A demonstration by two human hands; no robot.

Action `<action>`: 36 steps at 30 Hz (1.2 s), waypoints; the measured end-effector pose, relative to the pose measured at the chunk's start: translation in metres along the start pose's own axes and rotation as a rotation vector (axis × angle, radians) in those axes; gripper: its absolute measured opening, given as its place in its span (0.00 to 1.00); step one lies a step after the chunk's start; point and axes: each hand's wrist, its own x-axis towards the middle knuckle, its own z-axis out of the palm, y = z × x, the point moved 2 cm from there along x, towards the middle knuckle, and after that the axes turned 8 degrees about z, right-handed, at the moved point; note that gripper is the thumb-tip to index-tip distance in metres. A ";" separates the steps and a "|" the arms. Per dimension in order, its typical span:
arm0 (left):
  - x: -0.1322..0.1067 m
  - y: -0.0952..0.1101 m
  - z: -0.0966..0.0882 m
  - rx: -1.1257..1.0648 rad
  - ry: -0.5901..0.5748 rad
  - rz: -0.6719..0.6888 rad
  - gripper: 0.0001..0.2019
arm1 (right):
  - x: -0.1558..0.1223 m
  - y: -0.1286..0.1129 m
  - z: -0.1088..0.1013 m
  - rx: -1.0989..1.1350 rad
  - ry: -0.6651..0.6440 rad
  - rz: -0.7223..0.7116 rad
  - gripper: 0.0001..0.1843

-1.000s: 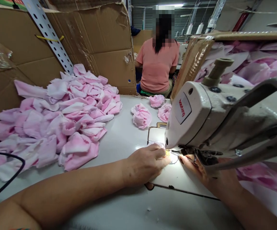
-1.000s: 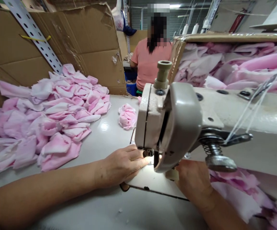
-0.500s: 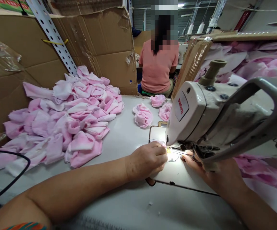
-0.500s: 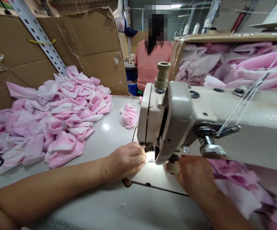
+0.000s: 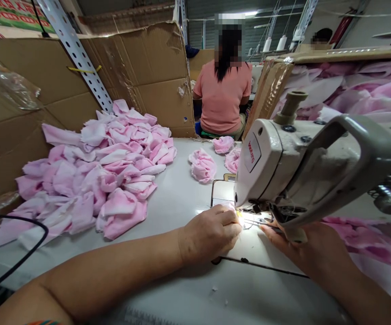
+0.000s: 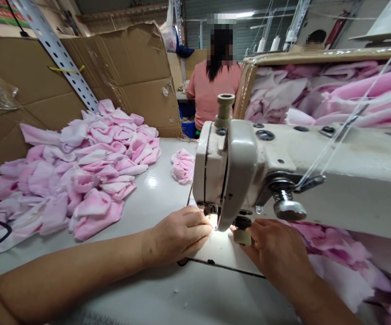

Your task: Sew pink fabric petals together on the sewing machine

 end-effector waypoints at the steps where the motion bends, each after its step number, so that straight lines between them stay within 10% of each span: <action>1: 0.000 0.000 0.000 -0.006 -0.008 -0.006 0.08 | 0.000 0.000 0.001 -0.002 -0.006 -0.009 0.20; 36: -0.001 0.000 -0.003 -0.076 0.044 0.023 0.08 | 0.005 -0.011 0.003 -0.045 0.121 -0.167 0.24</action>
